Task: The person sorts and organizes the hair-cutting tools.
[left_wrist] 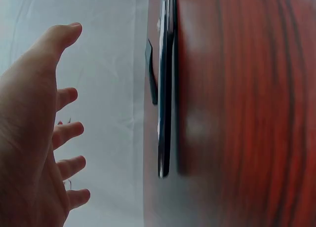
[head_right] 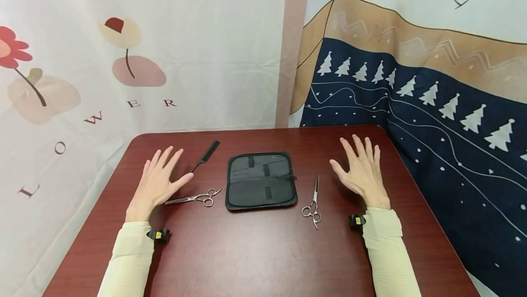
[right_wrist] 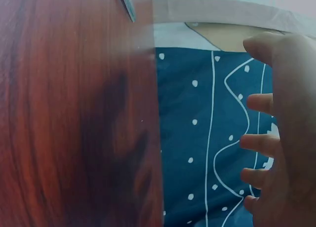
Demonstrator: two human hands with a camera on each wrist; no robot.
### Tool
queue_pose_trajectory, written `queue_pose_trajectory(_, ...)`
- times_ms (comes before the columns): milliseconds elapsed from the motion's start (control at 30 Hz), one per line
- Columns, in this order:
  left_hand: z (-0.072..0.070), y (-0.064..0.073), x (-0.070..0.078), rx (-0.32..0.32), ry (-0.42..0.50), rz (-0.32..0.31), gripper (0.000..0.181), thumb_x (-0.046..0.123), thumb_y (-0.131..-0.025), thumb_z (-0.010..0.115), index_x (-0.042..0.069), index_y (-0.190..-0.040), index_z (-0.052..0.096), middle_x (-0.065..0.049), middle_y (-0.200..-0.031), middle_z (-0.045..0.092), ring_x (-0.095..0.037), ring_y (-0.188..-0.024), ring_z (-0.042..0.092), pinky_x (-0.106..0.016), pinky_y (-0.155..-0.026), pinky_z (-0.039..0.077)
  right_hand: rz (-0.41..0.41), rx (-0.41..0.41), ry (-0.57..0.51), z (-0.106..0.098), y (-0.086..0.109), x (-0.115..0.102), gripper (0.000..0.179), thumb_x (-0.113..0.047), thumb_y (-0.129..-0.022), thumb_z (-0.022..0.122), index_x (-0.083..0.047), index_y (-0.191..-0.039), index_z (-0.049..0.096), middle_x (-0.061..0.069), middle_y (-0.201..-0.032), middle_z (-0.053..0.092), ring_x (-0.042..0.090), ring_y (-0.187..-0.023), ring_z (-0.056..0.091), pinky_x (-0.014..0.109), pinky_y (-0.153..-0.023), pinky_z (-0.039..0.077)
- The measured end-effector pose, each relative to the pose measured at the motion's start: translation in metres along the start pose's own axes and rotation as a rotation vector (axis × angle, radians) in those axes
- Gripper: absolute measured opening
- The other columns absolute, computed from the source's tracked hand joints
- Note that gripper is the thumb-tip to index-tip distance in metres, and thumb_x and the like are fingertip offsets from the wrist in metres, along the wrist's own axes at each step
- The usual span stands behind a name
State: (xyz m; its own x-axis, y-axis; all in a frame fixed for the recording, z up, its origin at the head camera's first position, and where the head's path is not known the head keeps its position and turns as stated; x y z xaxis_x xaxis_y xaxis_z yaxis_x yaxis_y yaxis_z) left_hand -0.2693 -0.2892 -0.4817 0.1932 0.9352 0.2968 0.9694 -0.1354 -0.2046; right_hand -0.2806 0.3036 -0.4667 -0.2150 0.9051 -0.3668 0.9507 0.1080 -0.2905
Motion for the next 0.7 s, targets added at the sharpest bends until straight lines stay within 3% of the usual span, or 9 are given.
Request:
queue_pose_trajectory(467, 0.005, -0.007, 0.03, -0.032, -0.008, 0.077, 0.091, 0.064, -0.104, 0.07, 0.023, -0.178, 0.037, -0.017, -0.186, 0.03, -0.048, -0.175, 0.02, -0.077, -0.139, 0.015, -0.075, -0.01, 0.056, 0.007, -0.002, -0.014, 0.08, -0.053, -0.104, 0.068, -0.015, -0.171, 0.046, 0.029, -0.179, 0.035, 0.061, -0.17, 0.019, 0.081, -0.138, 0.006)
queue_pose_trajectory(700, 0.006, -0.01, 0.053, -0.051, -0.015, 0.139, 0.092, 0.064, -0.102, 0.072, 0.023, -0.177, 0.039, -0.016, -0.186, 0.032, -0.044, -0.176, 0.021, -0.075, -0.14, 0.017, -0.116, -0.016, 0.068, 0.01, -0.002, -0.021, 0.079, -0.052, -0.104, 0.069, -0.016, -0.171, 0.048, 0.028, -0.178, 0.037, 0.06, -0.169, 0.022, 0.082, -0.136, 0.012)
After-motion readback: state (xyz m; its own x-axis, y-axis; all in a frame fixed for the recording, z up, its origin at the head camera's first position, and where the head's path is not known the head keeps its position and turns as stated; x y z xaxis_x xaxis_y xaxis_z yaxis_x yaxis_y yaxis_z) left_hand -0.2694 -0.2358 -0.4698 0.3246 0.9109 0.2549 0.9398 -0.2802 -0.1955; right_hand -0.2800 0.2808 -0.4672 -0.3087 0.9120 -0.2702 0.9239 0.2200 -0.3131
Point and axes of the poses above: each hand's wrist, its own y-axis away from the middle knuckle, its own z-axis out of the palm, x = y × z, the point moved 7 cm from there along -y, towards the middle knuckle
